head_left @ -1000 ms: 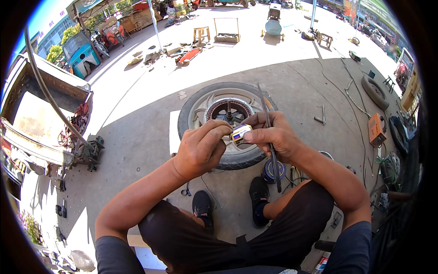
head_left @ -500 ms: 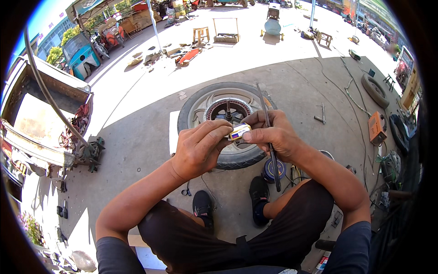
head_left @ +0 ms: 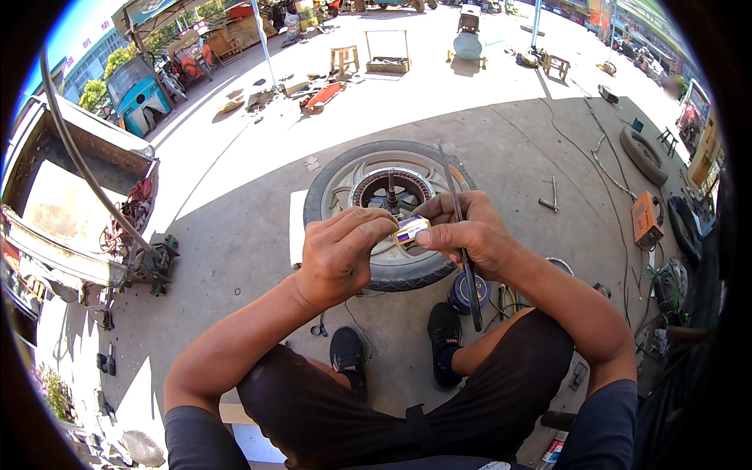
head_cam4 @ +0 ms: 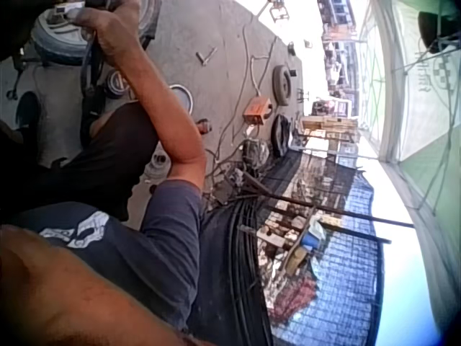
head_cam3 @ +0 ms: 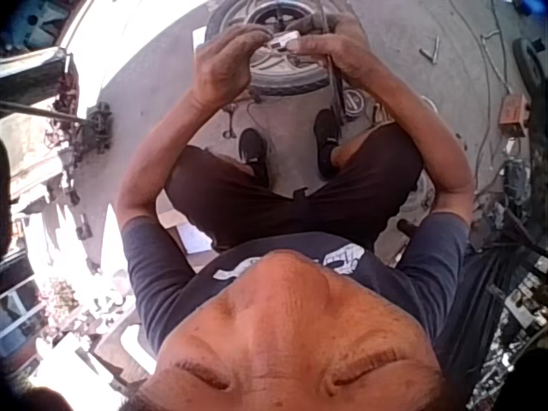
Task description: The person sits on the ground and removes a plastic seal from a wheel bearing using pliers, then applies grease to the bearing.
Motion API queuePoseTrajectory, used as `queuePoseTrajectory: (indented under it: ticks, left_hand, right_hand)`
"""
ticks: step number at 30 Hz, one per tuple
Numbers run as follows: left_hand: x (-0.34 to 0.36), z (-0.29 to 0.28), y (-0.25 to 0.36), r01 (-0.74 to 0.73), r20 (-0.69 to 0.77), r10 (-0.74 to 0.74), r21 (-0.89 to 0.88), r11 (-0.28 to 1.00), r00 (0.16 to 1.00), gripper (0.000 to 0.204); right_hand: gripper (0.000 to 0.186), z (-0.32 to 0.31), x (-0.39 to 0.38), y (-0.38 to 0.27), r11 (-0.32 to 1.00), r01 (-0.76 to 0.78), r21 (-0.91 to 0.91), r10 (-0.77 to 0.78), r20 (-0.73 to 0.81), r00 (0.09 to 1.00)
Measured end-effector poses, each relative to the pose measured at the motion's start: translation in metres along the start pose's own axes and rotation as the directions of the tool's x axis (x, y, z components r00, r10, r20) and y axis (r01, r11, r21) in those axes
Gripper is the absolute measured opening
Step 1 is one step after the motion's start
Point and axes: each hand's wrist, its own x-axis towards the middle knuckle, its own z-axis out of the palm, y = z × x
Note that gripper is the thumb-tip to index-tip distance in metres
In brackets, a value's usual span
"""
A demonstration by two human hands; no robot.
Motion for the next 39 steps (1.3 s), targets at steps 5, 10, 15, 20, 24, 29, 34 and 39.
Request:
queuePoseTrajectory:
  ticks: [5,10,15,20,24,29,34,39]
  left_hand:
    - [0.002,-0.002,0.001,0.038,0.02,-0.037,-0.056,0.998,0.999,0.028]
    - [0.002,-0.004,0.007,0.178,0.079,-0.164,-0.218,0.96,0.983,0.024]
    - [-0.006,-0.002,0.014,0.467,0.183,-0.433,-0.435,0.769,0.883,0.017]
    - [-0.006,0.0,0.011,0.475,0.203,-0.439,-0.53,0.702,0.876,0.018]
    - [-0.007,0.005,0.007,0.41,0.169,-0.38,-0.518,0.751,0.909,0.017]
    - [-0.006,0.005,0.006,0.396,0.15,-0.369,-0.432,0.81,0.917,0.018]
    - [-0.002,0.0,0.008,0.417,0.159,-0.386,-0.301,0.858,0.909,0.024]
    - [-0.003,0.004,0.002,0.265,0.118,-0.245,-0.215,0.94,0.962,0.024]
  right_hand:
    - [0.045,0.002,-0.003,-0.002,1.0,-0.01,0.006,0.01,0.019,1.0]
    - [0.032,-0.003,-0.001,0.0,1.0,-0.018,0.013,0.016,0.122,0.992]
    - [0.034,-0.005,0.001,-0.001,0.995,-0.073,0.065,0.056,0.229,0.972]
    - [0.037,-0.011,0.008,0.009,0.977,-0.148,0.151,0.1,0.29,0.952]
    - [0.039,-0.009,0.008,0.01,0.961,-0.203,0.19,0.133,0.328,0.935]
    - [0.04,-0.011,0.009,0.012,0.947,-0.259,0.192,0.193,0.306,0.932]
    - [0.037,-0.013,0.014,0.02,0.94,-0.298,0.168,0.265,0.194,0.945]
    - [0.035,-0.006,0.014,0.016,0.923,-0.361,0.133,0.348,0.112,0.931]
